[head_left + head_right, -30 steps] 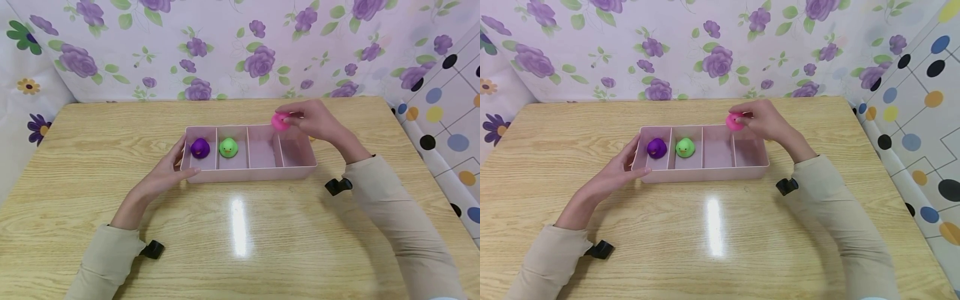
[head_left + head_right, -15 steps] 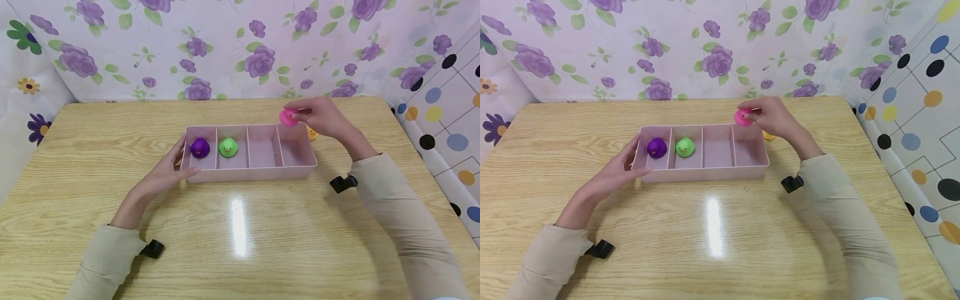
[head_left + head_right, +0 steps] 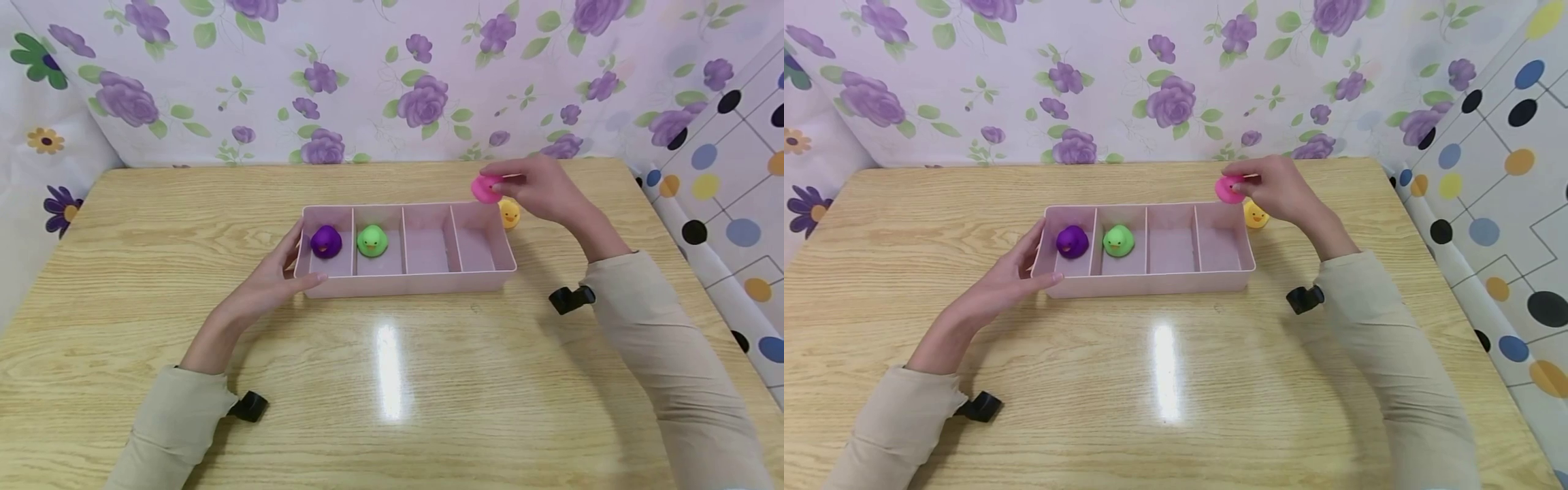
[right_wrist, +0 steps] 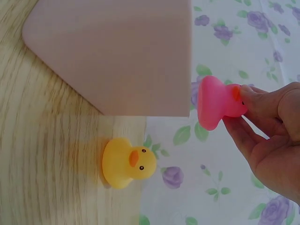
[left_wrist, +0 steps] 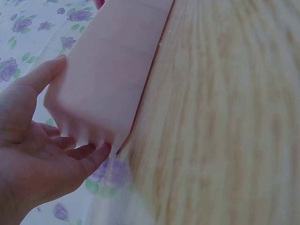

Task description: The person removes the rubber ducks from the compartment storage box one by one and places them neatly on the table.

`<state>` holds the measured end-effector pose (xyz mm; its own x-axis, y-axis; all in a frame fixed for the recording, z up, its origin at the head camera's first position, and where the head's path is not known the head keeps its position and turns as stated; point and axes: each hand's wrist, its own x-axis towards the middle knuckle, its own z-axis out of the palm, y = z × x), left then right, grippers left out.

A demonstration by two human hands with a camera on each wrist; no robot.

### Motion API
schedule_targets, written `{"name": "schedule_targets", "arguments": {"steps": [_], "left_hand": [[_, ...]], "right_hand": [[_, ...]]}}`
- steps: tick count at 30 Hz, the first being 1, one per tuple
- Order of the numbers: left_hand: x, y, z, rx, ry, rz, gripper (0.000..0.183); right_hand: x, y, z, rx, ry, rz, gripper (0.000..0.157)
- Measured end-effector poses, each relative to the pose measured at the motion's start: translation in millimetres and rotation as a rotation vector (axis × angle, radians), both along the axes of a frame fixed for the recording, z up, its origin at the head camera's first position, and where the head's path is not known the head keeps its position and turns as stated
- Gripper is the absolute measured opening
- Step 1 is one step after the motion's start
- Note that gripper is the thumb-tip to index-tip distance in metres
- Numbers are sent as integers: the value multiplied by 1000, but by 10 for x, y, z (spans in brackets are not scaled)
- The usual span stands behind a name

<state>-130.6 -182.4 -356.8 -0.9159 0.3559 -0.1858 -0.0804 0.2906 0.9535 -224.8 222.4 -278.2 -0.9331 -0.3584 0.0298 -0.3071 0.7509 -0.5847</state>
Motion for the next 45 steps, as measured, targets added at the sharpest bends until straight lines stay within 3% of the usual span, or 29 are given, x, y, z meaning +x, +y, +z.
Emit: {"name": "schedule_targets", "arguments": {"steps": [27,45], "left_hand": [[5,-4,-1,-18,6,-5,99],[8,3,4,-13,8,-9,98]], "right_hand": [[-19,377,-144,-3,10,-85,34],[-10,619,-247,30,-79,-172,35]]}}
